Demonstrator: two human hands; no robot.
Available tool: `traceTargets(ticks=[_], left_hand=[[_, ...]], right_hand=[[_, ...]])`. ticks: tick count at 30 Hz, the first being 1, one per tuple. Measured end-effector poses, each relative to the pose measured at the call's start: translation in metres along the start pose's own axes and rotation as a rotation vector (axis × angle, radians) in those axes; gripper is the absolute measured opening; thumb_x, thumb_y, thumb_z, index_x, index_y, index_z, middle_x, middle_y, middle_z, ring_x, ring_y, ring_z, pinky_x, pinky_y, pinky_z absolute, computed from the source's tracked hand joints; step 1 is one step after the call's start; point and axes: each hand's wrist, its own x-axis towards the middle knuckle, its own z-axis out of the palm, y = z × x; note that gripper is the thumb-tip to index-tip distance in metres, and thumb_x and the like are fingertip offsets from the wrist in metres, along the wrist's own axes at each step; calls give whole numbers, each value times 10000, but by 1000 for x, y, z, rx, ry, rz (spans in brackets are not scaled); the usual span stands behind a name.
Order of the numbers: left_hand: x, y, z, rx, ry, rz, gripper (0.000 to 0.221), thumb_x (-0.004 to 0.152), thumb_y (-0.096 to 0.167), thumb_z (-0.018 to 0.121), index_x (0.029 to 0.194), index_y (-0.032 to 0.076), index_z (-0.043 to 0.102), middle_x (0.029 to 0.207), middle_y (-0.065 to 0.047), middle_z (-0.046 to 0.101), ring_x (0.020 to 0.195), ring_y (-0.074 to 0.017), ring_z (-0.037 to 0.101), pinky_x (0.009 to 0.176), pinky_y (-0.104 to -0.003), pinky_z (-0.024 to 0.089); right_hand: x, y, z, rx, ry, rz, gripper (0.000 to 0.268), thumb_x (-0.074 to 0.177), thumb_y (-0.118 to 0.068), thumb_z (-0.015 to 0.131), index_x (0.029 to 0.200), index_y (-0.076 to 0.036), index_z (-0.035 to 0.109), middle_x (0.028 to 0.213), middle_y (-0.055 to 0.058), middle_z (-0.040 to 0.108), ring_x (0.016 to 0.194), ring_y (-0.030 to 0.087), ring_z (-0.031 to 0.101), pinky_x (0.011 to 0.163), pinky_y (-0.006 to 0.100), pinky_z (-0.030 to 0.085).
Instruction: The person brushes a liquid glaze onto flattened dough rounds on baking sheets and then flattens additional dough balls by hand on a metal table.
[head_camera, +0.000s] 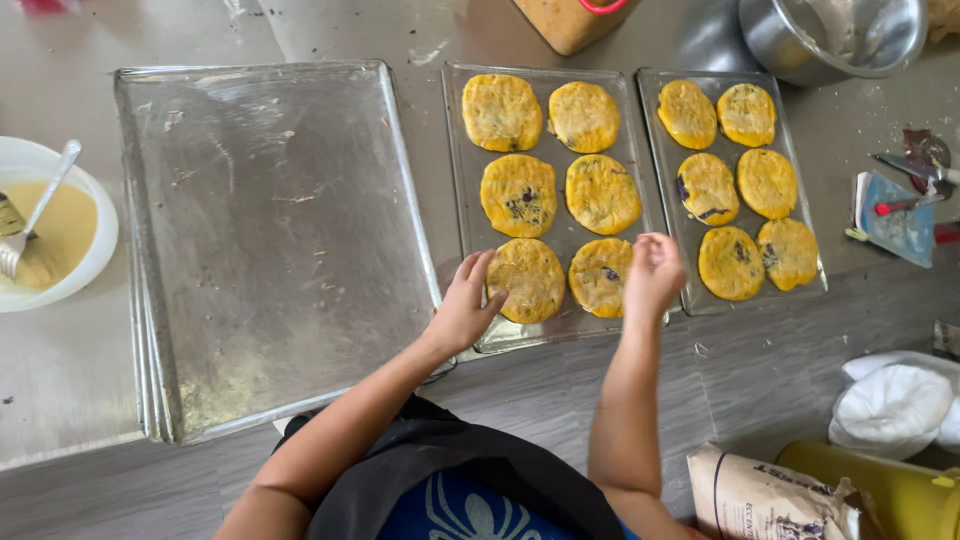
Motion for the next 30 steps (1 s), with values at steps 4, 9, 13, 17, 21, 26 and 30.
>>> traceTargets(ticks=[4,9,13,17,21,26,30], left_hand=[[-29,23,-55,-345,-7,-91,364,973,107,605,1326,33,561,1285,-179,615,1242,-300,654,1011,-374,565],[-82,18,-144,-341,113,-204,232,991,70,592,1217,36,638,1196,-124,669,1143,-206,718,919,-326,571],[-145,-2,-212,-320,255,-215,220,993,71,592,1204,39,641,1186,-109,685,1107,-196,736,889,-317,568],[-216,-42,-311,-149,449,-163,218,991,43,598,1200,37,656,1172,-108,687,1093,-210,721,918,-333,558],[-274,-104,-430,101,611,-212,231,958,46,647,1189,51,660,1244,-141,644,1067,-281,684,916,-366,554],[-278,-176,-545,483,507,3,453,854,51,734,1284,73,594,1382,-177,533,1352,-395,488,1113,-460,445],[-215,-215,-583,666,333,81,712,762,203,808,1384,38,503,1470,-266,423,1420,-436,355,1140,-472,356]], right_hand=[[-64,-56,22,42,-99,-65,74,998,-43,646,1021,-50,715,935,44,740,807,130,683,700,259,534],[-145,-135,66,234,-420,-279,64,981,-39,651,1003,-43,711,947,43,726,842,121,688,748,258,555],[-218,-226,113,362,-717,-319,67,985,-22,632,1003,-22,696,912,44,706,837,127,684,754,265,531],[-300,-317,166,464,-942,-471,70,977,-23,639,1029,-16,686,938,43,700,833,131,671,772,266,542],[-387,-371,244,358,-993,-370,172,951,-52,688,1117,-21,660,886,63,677,780,166,661,685,281,554],[-450,-398,323,830,-715,461,449,985,-140,649,1259,-14,316,955,105,539,691,261,664,547,431,604],[-469,-416,346,848,-551,708,525,964,-190,608,1322,-97,236,1099,134,514,733,327,731,558,490,643]])
